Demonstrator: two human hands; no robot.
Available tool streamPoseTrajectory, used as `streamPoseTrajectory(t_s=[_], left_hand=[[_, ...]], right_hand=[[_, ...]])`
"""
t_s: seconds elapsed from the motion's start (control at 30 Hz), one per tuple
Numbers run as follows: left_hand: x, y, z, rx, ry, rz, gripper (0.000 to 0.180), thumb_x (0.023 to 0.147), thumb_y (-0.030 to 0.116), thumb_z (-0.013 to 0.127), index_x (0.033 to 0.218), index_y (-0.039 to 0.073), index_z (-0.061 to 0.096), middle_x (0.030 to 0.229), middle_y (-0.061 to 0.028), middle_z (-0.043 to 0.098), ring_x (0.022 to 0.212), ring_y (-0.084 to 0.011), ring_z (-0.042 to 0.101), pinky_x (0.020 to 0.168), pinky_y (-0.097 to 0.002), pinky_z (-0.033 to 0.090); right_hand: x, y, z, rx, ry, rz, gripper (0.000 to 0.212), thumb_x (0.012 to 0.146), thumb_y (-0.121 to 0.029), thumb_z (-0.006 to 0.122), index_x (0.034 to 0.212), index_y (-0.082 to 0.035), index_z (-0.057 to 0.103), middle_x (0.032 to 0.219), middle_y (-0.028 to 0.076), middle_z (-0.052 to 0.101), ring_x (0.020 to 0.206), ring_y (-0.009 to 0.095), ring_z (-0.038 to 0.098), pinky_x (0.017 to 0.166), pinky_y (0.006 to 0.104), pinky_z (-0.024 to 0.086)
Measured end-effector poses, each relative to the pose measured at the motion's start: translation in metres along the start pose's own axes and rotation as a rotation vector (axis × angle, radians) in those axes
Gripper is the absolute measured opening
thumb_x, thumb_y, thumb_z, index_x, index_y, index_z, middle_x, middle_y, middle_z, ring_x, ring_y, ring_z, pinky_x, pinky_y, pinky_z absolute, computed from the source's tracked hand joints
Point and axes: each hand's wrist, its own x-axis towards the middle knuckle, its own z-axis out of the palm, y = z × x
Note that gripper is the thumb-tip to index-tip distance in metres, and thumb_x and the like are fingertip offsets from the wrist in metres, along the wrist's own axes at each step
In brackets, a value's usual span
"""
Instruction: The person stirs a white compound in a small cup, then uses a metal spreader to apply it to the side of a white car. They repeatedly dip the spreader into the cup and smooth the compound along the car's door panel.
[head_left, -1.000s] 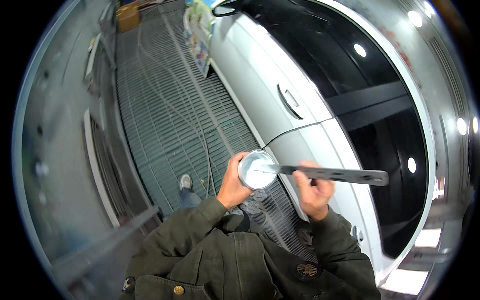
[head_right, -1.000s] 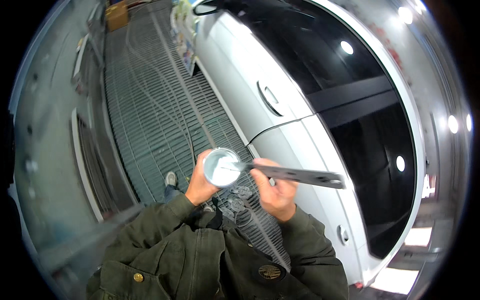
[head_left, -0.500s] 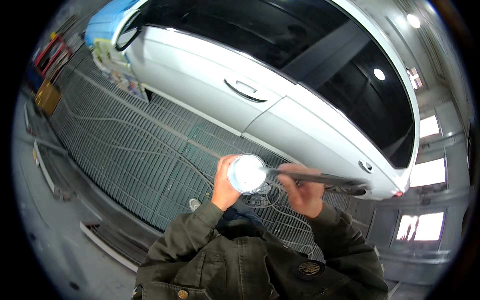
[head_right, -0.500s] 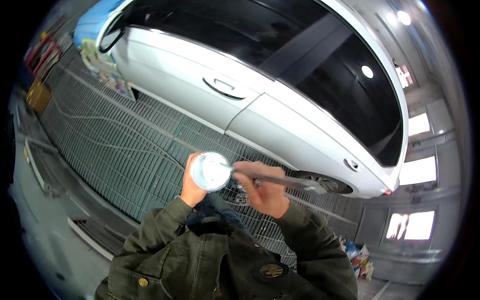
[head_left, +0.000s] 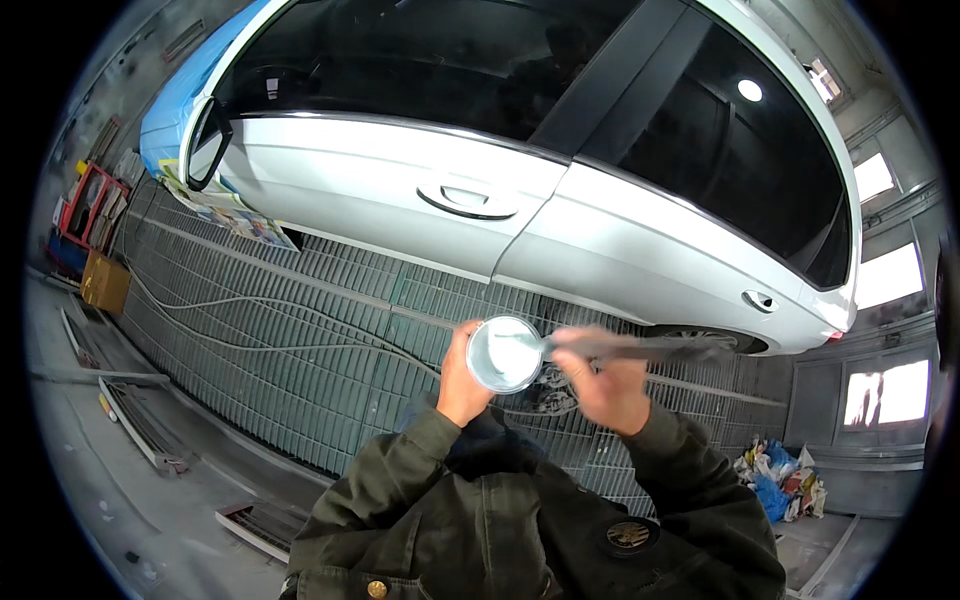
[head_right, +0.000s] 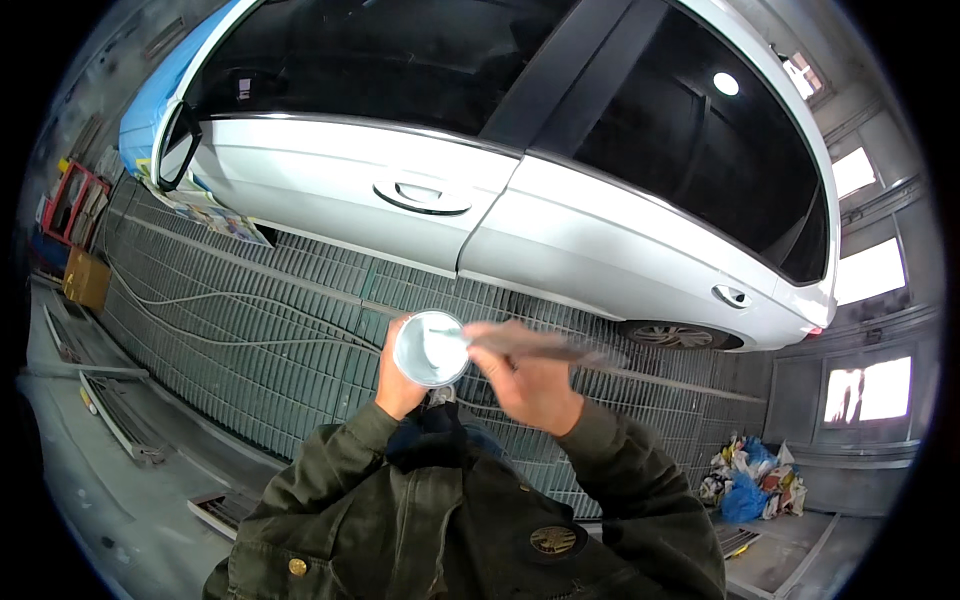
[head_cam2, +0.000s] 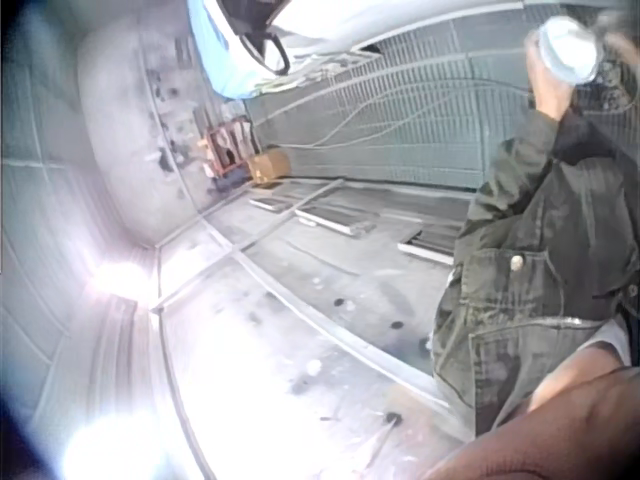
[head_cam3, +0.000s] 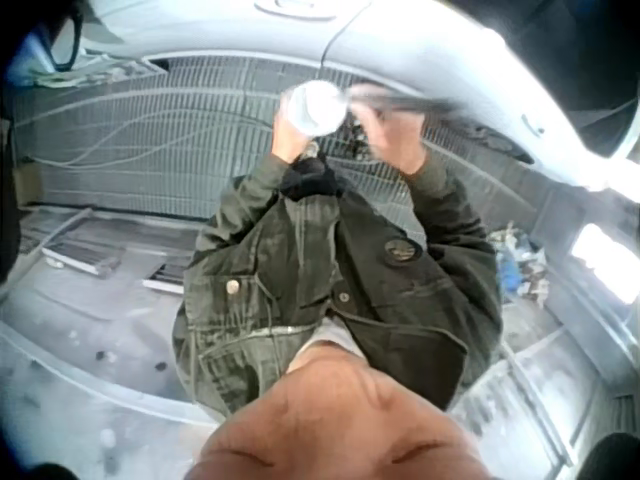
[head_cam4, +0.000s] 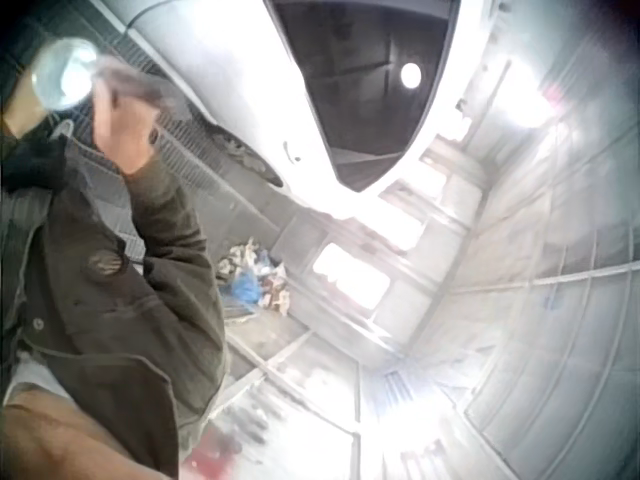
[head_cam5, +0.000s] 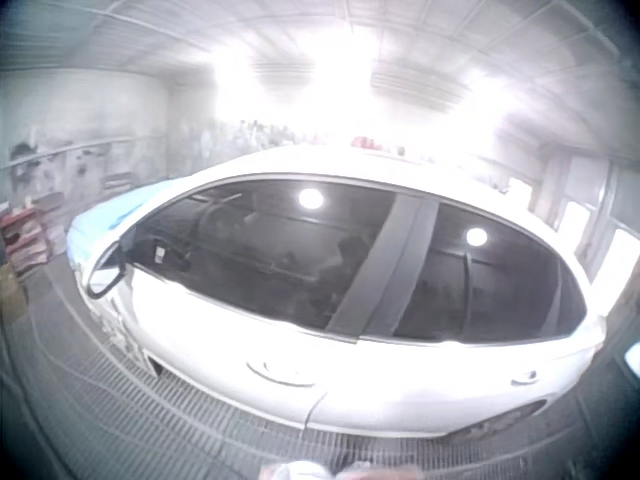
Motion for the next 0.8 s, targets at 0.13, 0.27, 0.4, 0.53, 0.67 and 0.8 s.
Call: streamPoseTrajectory(t_s=[0.13,0.27,0.4,0.53,0.67,0.8], left_hand=[[0.001,-0.017,0.003,-0.050,-0.075,-0.086,0.087,0.062,0.014,0.090,0.131,0.002,0.039,0.124,-0.0193,0.053,0.114,-0.0325,0.056,0.096,-0.0388,0.047],[0.008,-0.035,-0.002,-0.153,-0.204,-0.097,0.093,0.062,0.015,0.091,0.137,0.004,0.036,0.130,-0.0178,0.044,0.123,-0.0334,0.048,0.103,-0.0405,0.041],[0.027,-0.041,-0.024,-0.041,-0.335,0.047,0.084,0.061,0.013,0.090,0.130,0.004,0.043,0.124,-0.0164,0.048,0.120,-0.0349,0.048,0.103,-0.0408,0.041],[0.052,-0.054,-0.044,-0.051,-0.367,0.077,0.076,0.063,0.013,0.089,0.126,0.003,0.047,0.122,-0.0164,0.051,0.120,-0.0341,0.049,0.101,-0.0403,0.042],[0.071,-0.046,-0.073,-0.056,-0.441,-0.004,0.071,0.068,0.016,0.089,0.122,0.002,0.046,0.121,-0.0174,0.057,0.112,-0.0311,0.060,0.093,-0.0383,0.049],[0.079,-0.072,-0.087,-0.032,-0.523,-0.078,0.080,0.063,0.020,0.092,0.124,0.002,0.043,0.117,-0.0168,0.059,0.109,-0.0313,0.062,0.089,-0.0385,0.051]], right_hand=[[-0.006,-0.006,-0.002,0.067,-0.128,-0.008,0.013,0.080,0.000,0.069,0.093,0.000,0.068,0.072,0.010,0.067,0.060,0.020,0.064,0.053,0.0289,0.049],[-0.008,0.021,0.018,0.067,0.028,0.012,0.014,0.082,-0.001,0.069,0.096,0.002,0.066,0.083,0.012,0.070,0.062,0.021,0.065,0.055,0.0296,0.050],[0.000,-0.008,0.025,0.051,-0.044,0.110,0.014,0.083,0.001,0.068,0.097,0.002,0.066,0.082,0.013,0.069,0.059,0.020,0.064,0.054,0.0293,0.050],[-0.003,0.002,0.062,-0.002,0.140,0.107,0.024,0.083,0.000,0.071,0.107,-0.002,0.066,0.083,0.013,0.068,0.059,0.022,0.063,0.051,0.0306,0.048],[0.013,-0.023,0.081,0.029,0.259,0.284,0.026,0.083,0.001,0.071,0.108,-0.003,0.066,0.083,0.014,0.067,0.060,0.023,0.064,0.052,0.0302,0.049],[0.010,-0.019,0.114,-0.039,0.173,0.316,0.027,0.083,0.000,0.071,0.109,-0.004,0.066,0.083,0.012,0.068,0.061,0.023,0.065,0.052,0.0304,0.048]])
